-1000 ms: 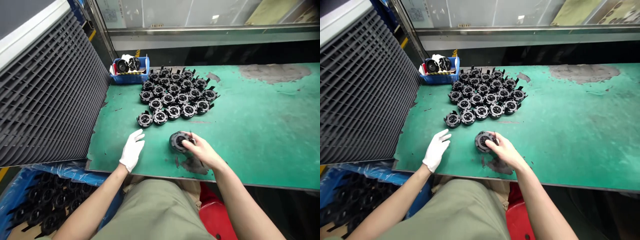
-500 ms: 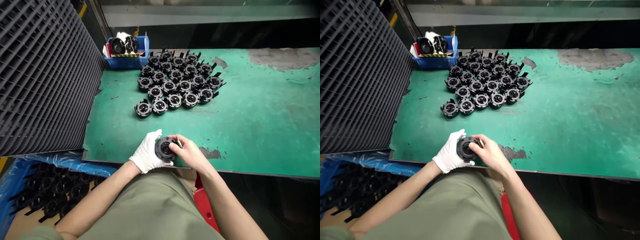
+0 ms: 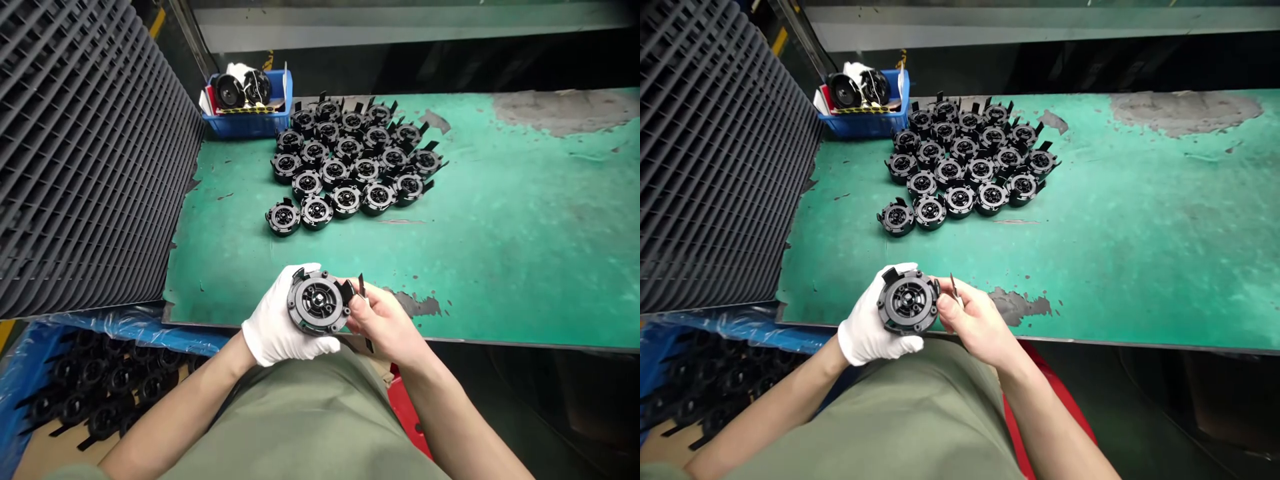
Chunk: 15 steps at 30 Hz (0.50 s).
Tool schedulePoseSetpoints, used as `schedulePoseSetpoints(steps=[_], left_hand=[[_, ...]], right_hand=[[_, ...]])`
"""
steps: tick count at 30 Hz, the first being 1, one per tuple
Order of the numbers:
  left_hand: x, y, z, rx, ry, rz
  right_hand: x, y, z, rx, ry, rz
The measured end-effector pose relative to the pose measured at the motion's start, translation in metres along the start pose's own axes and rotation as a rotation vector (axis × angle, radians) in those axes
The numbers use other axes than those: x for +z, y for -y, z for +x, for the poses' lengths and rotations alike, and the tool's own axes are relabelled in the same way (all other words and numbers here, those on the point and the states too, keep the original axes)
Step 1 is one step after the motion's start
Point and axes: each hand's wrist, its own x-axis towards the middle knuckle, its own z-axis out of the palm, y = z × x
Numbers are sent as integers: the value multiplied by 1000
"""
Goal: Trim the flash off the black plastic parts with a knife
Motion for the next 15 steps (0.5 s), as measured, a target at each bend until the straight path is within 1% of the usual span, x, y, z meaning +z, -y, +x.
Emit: schedulePoseSetpoints(steps=[2,5,10,15], left_hand=[[-2,0,-1,-26,29,-60],[-5,1,-1,-24,60,-106],[-8,6,-1,-1,82,-106],[-10,8,-1,19,86,-104]], right_hand=[[1,0,-1,-22,-6,-41],[2,5,-3,-66,-34,-117],[4,14,-5,-108,-53,-127],[4,13,-3,-123,-53,-149]])
